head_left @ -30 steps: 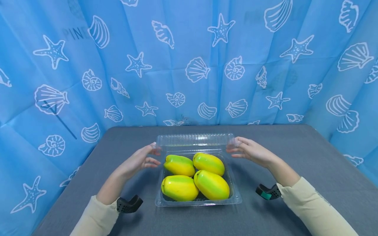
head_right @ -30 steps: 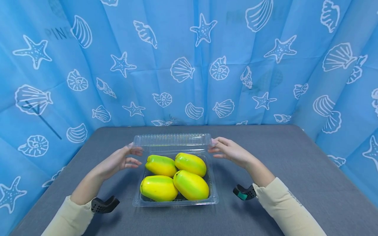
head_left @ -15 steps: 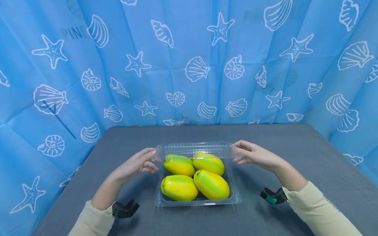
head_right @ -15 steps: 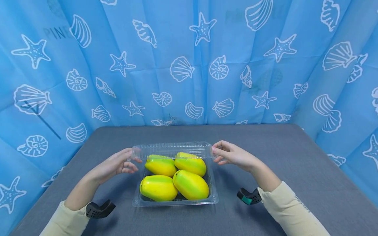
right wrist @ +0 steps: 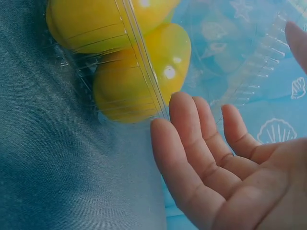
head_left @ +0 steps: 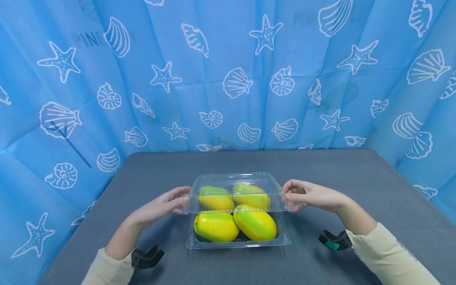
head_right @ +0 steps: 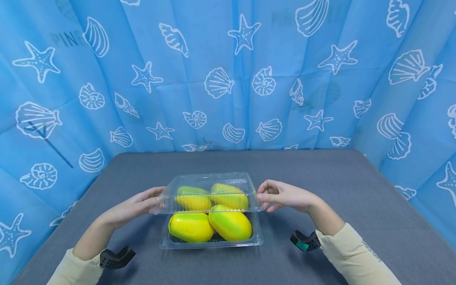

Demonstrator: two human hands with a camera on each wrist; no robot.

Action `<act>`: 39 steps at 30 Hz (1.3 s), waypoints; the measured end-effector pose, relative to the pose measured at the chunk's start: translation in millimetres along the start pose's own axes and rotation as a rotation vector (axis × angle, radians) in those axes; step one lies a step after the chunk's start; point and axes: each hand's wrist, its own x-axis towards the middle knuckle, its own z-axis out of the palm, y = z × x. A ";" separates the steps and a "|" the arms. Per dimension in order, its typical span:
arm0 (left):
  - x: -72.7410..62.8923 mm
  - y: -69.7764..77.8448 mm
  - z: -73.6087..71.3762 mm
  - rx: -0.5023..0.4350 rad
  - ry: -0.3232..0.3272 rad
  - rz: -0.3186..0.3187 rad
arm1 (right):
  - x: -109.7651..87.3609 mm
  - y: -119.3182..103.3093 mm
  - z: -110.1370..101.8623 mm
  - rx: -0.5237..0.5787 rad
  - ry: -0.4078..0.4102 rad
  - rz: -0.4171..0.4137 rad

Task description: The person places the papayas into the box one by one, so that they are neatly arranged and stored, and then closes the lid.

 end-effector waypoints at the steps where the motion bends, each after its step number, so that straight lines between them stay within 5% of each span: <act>1: -0.4 -0.5 0.3 0.002 -0.009 -0.003 | -0.6 0.5 -0.1 0.004 -0.012 0.000; 15: -6.5 -8.8 5.7 -0.007 -0.101 -0.050 | -5.4 11.6 10.1 0.075 -0.171 0.050; 27: -11.5 -15.3 9.9 -0.025 -0.224 -0.101 | -7.1 15.9 20.5 0.075 -0.226 0.119; 39: -13.9 -19.6 13.8 -0.053 -0.285 -0.109 | -3.9 21.1 28.1 0.122 -0.368 0.076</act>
